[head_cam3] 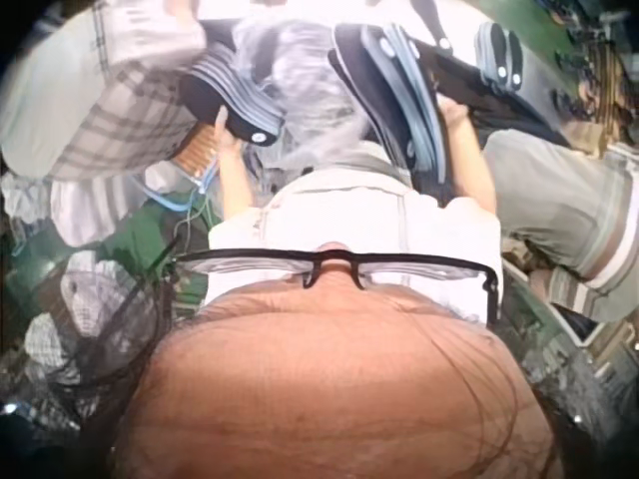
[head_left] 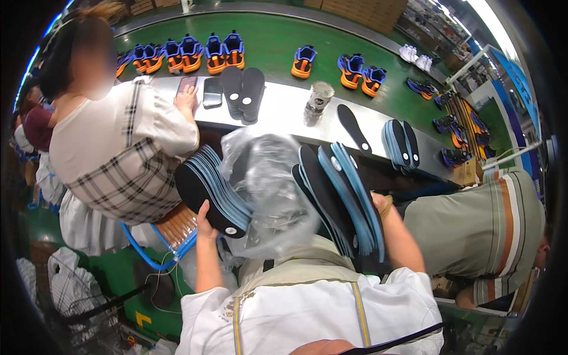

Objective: The person picks up insoles from a stack on a table and inserts them into shoes moving along a conveyor belt, adjusting the fit by hand inside each shoe.

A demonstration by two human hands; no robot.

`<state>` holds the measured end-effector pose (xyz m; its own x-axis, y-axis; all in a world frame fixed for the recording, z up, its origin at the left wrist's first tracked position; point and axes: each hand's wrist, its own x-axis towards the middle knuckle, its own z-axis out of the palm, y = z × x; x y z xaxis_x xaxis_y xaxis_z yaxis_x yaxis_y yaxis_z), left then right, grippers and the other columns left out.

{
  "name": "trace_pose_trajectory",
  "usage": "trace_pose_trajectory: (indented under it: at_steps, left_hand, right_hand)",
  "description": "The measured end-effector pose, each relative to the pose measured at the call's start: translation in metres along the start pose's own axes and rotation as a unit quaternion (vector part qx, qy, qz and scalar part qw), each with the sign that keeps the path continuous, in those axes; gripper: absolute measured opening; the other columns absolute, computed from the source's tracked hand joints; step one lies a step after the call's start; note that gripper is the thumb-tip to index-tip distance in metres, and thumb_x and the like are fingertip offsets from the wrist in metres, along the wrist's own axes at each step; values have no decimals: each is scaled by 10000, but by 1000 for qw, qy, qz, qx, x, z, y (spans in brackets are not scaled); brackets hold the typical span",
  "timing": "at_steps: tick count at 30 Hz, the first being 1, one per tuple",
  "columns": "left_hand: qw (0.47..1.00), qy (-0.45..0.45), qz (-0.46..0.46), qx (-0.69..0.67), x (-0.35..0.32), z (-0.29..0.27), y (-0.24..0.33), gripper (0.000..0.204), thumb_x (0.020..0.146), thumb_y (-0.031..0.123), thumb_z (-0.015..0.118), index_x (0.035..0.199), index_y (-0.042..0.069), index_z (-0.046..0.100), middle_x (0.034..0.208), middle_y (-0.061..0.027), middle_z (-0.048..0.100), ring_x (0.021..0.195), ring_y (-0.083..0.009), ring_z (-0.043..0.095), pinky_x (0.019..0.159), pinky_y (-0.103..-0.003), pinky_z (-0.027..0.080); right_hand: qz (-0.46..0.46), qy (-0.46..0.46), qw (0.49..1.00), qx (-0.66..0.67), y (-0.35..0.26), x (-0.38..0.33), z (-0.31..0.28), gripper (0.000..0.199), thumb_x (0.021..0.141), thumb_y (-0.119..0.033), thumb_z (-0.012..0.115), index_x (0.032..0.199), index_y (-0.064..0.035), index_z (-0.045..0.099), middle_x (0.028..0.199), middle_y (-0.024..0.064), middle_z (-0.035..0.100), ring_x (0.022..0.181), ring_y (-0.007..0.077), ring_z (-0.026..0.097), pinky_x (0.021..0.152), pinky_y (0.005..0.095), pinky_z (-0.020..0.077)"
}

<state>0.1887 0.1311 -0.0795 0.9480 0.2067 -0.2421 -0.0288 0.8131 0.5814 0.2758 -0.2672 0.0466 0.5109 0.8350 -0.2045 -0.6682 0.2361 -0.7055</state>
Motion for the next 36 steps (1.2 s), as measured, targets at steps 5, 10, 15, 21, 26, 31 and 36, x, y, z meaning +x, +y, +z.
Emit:
trace_pose_trajectory:
  at_steps: [5, 10, 15, 21, 26, 31, 36]
  left_hand:
    - [941, 93, 11, 326, 5, 3, -15, 555, 650, 135, 680, 1125, -13, 434, 1020, -106, 535, 888, -195, 534, 781, -289, 433]
    - [936, 146, 8, 320, 17, -14, -53, 568, 666, 167, 675, 1144, -6, 422, 1062, -108, 514, 921, -199, 521, 782, -291, 433]
    - [935, 156, 14, 319, 32, 38, -71, 569, 645, 142, 689, 1126, -19, 432, 1052, -100, 520, 934, -185, 508, 802, -278, 405]
    - [912, -14, -64, 404, 59, 123, -73, 658, 579, 107, 721, 1144, -28, 413, 1070, -93, 513, 976, -171, 477, 874, -283, 348]
    - [918, 11, -81, 388, 80, 175, -86, 648, 575, 107, 719, 1133, -26, 417, 1050, -83, 513, 964, -165, 480, 851, -291, 366]
    - [938, 18, -78, 337, 94, 202, -94, 587, 606, 90, 680, 1122, -31, 427, 1050, -86, 511, 958, -173, 483, 842, -292, 372]
    - [946, 66, -69, 309, 118, 230, -112, 543, 602, 103, 642, 1094, -34, 457, 1045, -91, 513, 950, -190, 492, 838, -298, 372]
  right_hand:
    - [146, 72, 915, -370, -91, -2, 23, 962, 535, -82, 740, 1309, -37, 169, 1212, 81, 398, 1080, 142, 396, 914, 274, 332]
    - [271, 65, 719, -636, -152, 20, 23, 1018, 508, -274, 763, 1308, -43, 177, 1245, 155, 379, 1128, 219, 395, 927, 286, 327]
    - [433, -12, 482, -762, -216, 44, -17, 1055, 437, -417, 762, 1299, -102, 242, 1155, 164, 474, 1055, 285, 467, 896, 291, 349]
    - [503, -151, 464, -714, -267, 107, -101, 1042, 440, -346, 776, 1306, -136, 238, 1185, 148, 451, 1102, 272, 428, 914, 313, 333]
    - [551, -320, 279, -718, -236, 187, -113, 1048, 446, -303, 768, 1323, -240, 197, 1273, 109, 366, 1155, 296, 362, 931, 374, 313]
    - [517, -422, 158, -728, -178, 216, -213, 1090, 419, -316, 771, 1325, -294, 165, 1302, 85, 329, 1188, 299, 314, 964, 444, 240]
    - [278, -333, 207, -877, -221, 192, -214, 1099, 349, -391, 801, 1285, -194, 261, 1292, 86, 329, 1218, 233, 262, 1009, 443, 153]
